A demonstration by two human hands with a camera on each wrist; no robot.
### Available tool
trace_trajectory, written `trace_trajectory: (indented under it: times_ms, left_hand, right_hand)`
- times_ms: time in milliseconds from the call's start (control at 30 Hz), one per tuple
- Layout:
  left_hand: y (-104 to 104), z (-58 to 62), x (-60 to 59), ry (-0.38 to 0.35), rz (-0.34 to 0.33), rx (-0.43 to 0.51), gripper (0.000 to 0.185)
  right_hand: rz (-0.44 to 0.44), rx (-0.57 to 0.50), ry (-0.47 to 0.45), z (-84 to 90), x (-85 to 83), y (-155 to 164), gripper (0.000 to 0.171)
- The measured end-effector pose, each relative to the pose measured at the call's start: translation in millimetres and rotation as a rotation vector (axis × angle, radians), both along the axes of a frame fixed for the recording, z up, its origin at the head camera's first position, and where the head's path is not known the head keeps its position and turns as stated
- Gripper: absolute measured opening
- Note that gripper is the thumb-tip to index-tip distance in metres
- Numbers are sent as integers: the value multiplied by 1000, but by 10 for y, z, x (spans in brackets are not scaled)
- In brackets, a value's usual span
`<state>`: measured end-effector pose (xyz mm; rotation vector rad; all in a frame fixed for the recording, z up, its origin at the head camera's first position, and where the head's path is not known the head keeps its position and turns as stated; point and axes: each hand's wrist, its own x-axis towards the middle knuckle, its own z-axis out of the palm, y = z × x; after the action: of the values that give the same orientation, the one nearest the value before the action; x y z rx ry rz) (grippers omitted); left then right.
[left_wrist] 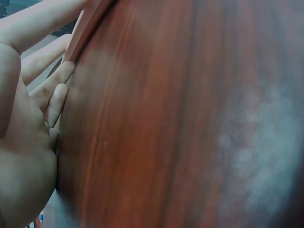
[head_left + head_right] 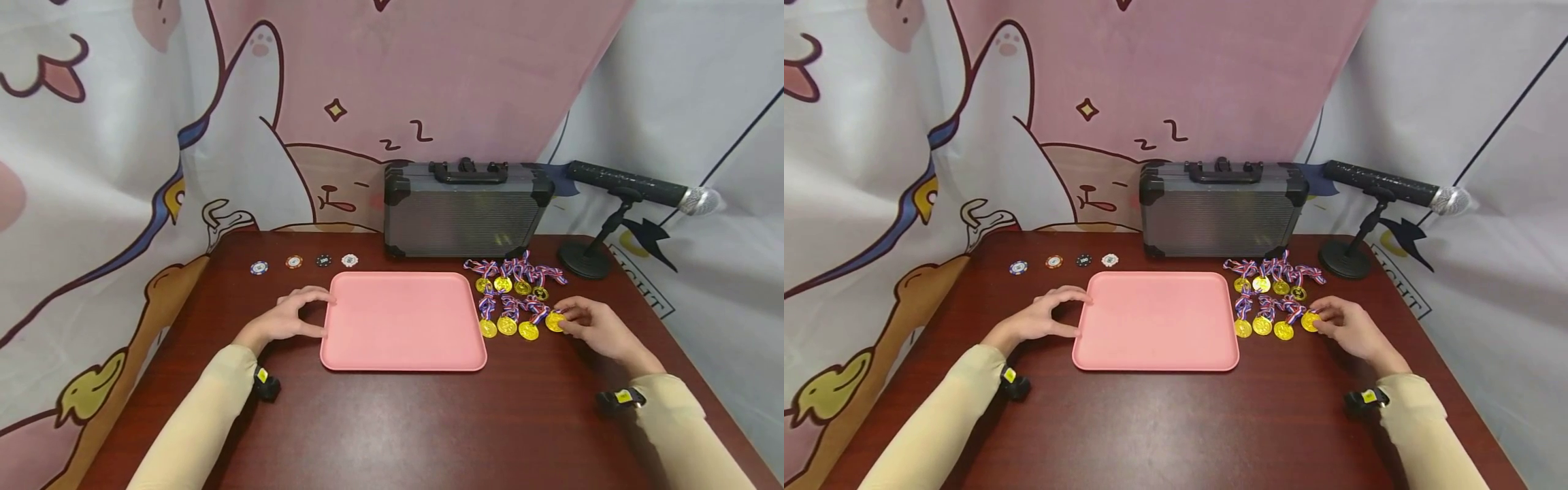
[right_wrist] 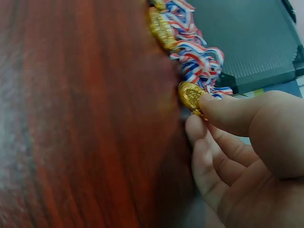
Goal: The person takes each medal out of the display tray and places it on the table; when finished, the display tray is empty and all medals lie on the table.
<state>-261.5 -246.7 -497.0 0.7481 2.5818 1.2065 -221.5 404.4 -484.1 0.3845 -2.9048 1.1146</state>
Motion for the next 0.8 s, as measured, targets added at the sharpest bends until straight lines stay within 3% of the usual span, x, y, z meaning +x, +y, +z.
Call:
trace_trajectory:
  times_ms: [500, 800]
  left_hand:
    - [0, -8, 1, 4, 3, 4, 63]
    - [-34, 25, 11, 6, 0, -4, 64]
  right_hand:
    - [57, 255, 48, 59, 0, -102, 34]
    - [53, 274, 136, 243, 61, -157, 39]
